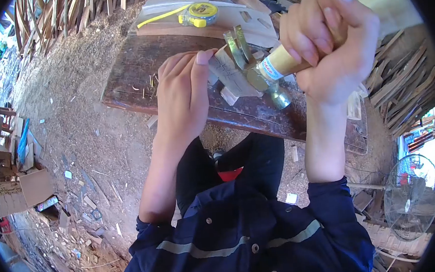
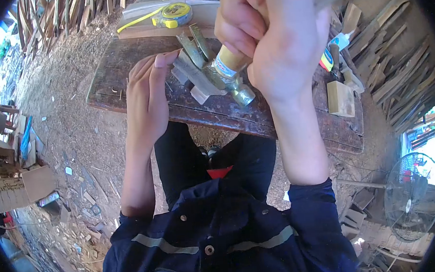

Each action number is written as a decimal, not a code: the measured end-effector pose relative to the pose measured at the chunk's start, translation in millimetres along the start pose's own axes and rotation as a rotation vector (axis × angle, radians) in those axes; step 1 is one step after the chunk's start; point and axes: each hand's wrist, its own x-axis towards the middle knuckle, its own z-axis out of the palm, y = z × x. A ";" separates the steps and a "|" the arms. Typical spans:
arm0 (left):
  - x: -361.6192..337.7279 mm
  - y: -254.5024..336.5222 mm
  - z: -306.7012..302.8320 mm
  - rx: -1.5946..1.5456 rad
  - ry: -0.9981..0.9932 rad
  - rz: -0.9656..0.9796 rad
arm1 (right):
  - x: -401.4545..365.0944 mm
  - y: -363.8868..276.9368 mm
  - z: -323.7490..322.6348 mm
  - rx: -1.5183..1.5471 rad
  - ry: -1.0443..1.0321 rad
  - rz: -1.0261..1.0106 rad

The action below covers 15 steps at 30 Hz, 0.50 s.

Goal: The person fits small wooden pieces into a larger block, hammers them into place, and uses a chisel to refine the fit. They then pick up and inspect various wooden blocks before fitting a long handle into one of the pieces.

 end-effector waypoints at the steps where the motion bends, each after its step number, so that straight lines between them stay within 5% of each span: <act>1: -0.1 2.0 -0.1 -0.012 0.000 0.013 | 3.4 1.8 -1.2 -0.019 0.058 -0.017; 5: 3.8 17.4 -3.8 -0.059 0.016 0.064 | 21.0 -23.6 1.4 -0.033 -0.180 -0.109; 12: 5.5 23.1 -0.7 -0.061 0.020 0.164 | 1.9 -15.1 -6.0 0.022 -0.113 0.003; 15: -6.8 5.2 1.9 -0.191 -0.043 -0.160 | 0.0 -1.8 6.6 0.009 -0.025 0.067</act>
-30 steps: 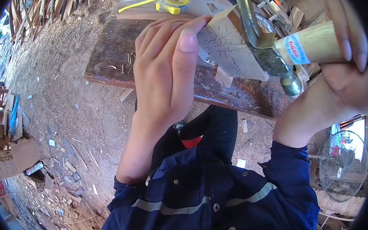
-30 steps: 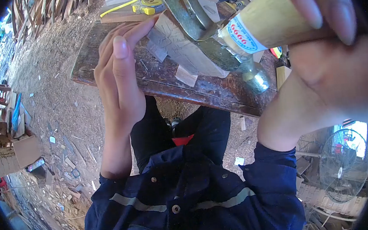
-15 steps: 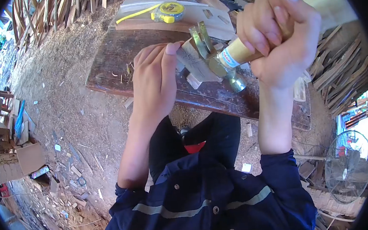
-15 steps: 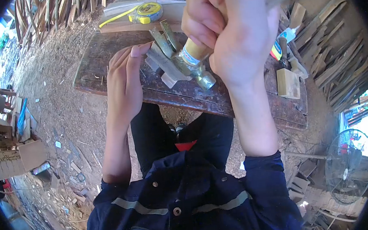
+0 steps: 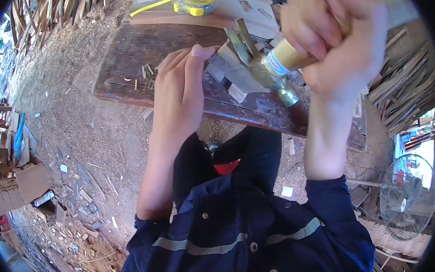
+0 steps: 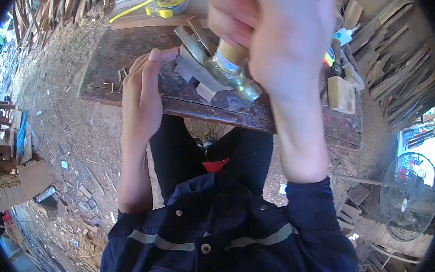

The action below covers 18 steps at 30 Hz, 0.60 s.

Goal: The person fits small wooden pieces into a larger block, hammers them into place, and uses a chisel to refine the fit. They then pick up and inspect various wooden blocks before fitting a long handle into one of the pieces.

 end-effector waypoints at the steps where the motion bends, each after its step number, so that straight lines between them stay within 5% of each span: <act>1: 2.3 -1.3 -1.7 0.087 0.010 0.077 | 1.2 1.5 3.0 0.008 0.019 0.009; 3: -0.1 1.6 1.4 0.242 0.031 0.202 | 3.5 -0.4 8.1 -0.010 0.063 0.016; 18: 5.6 -1.0 -4.7 0.182 -0.094 0.070 | 4.3 -7.9 12.7 -0.020 0.162 0.097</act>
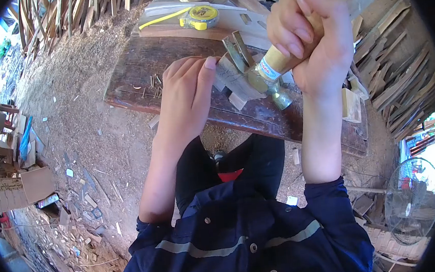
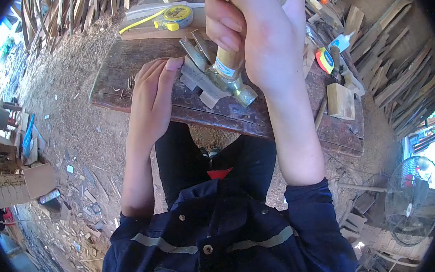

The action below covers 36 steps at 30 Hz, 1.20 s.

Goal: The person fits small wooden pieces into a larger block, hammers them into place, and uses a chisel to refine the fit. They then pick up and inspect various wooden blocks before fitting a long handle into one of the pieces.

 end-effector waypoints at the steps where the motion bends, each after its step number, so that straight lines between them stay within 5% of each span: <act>1: 0.9 1.3 1.0 -0.019 0.013 0.004 | 1.1 7.7 -10.9 -0.041 -0.072 -0.063; 5: 1.4 8.4 2.7 -0.075 0.066 -0.034 | -2.8 5.0 -40.2 0.046 -0.183 -0.138; 17: 3.5 24.6 18.1 -0.457 0.148 -0.127 | -12.2 -5.1 -184.5 0.911 0.015 -0.133; 32: -4.9 37.9 29.9 -0.791 0.044 -0.120 | -20.1 -12.3 -201.5 1.393 0.112 0.007; 36: -4.6 40.0 26.4 -0.790 0.035 -0.070 | -22.1 -18.3 -192.6 1.325 0.074 -0.012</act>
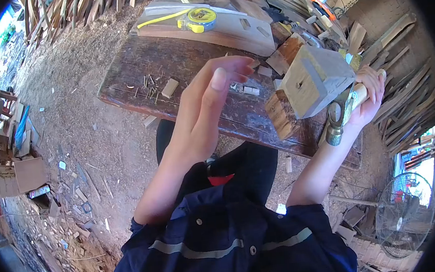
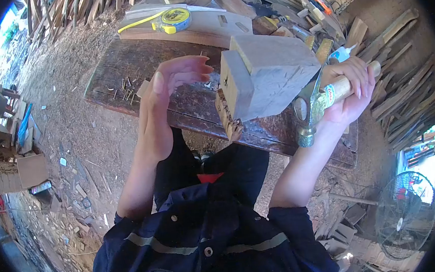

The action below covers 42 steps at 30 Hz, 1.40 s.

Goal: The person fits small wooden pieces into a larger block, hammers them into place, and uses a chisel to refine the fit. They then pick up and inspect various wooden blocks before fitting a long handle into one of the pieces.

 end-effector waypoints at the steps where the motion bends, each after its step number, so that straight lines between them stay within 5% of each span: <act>1: 0.1 2.0 -0.8 0.024 -0.015 0.000 | -1.0 0.5 0.7 -0.005 0.003 0.002; 8: 2.1 18.9 -3.7 0.074 -0.014 0.067 | -10.0 13.8 13.7 -0.196 -0.111 0.009; 13: 15.4 53.0 -15.6 0.568 -0.294 0.222 | -20.8 41.1 27.5 -0.587 -0.324 0.024; 16: 14.2 55.3 -4.4 0.805 -0.390 0.190 | -29.7 56.9 34.9 -0.766 -0.391 0.028; 23: 9.5 50.3 10.4 0.748 -0.563 -0.097 | -38.7 60.4 39.6 -0.805 -0.479 0.087; 29: 13.3 37.1 17.5 0.825 -0.501 0.235 | -45.6 42.1 40.7 -0.924 -0.508 0.094; 42: 26.9 18.0 21.8 1.198 -0.297 0.464 | -63.1 -6.3 26.0 -1.077 -0.309 -0.160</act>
